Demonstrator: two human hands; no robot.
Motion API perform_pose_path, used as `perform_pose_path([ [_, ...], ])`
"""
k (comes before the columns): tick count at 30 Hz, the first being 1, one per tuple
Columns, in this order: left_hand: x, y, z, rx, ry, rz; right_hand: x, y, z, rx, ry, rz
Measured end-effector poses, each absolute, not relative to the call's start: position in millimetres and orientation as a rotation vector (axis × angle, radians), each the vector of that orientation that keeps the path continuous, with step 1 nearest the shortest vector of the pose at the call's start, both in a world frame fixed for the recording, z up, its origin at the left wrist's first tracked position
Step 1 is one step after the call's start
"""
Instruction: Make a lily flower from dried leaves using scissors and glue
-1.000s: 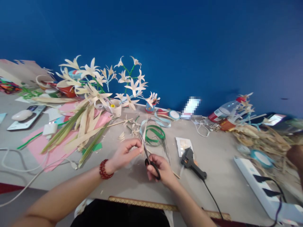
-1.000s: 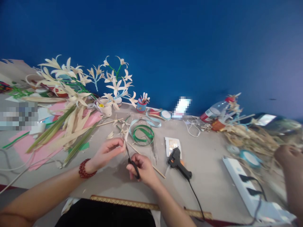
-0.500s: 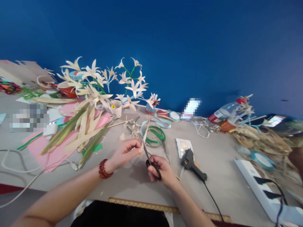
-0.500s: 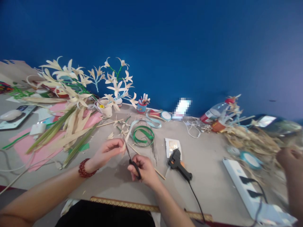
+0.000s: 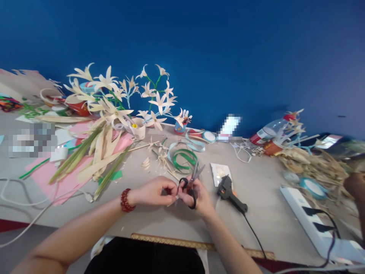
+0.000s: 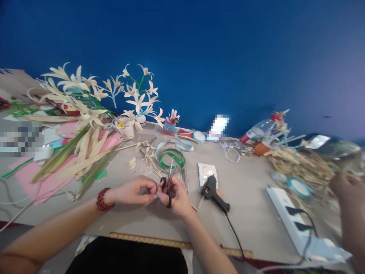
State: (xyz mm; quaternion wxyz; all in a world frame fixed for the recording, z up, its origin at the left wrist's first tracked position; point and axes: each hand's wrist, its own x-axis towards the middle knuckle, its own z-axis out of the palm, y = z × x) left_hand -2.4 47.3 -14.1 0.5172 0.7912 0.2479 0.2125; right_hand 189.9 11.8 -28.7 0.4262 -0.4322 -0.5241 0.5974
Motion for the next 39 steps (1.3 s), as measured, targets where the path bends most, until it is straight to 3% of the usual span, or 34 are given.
perform_pose_path([
  [10, -3, 50, -12, 1.382, 0.741, 0.841, 189, 9, -30, -1.057, -1.251, 1.408],
  [17, 13, 34, -22, 1.297, 0.691, 0.832, 187, 10, -38, -1.047, -1.161, 1.284],
  [30, 2, 43, -8, 1.259, 0.834, 1.138, 189, 10, -31, -1.041, -1.439, 1.636],
  [39, 2, 42, -12, 1.158, 0.782, 1.164, 187, 10, -28, -1.033, -1.439, 1.702],
])
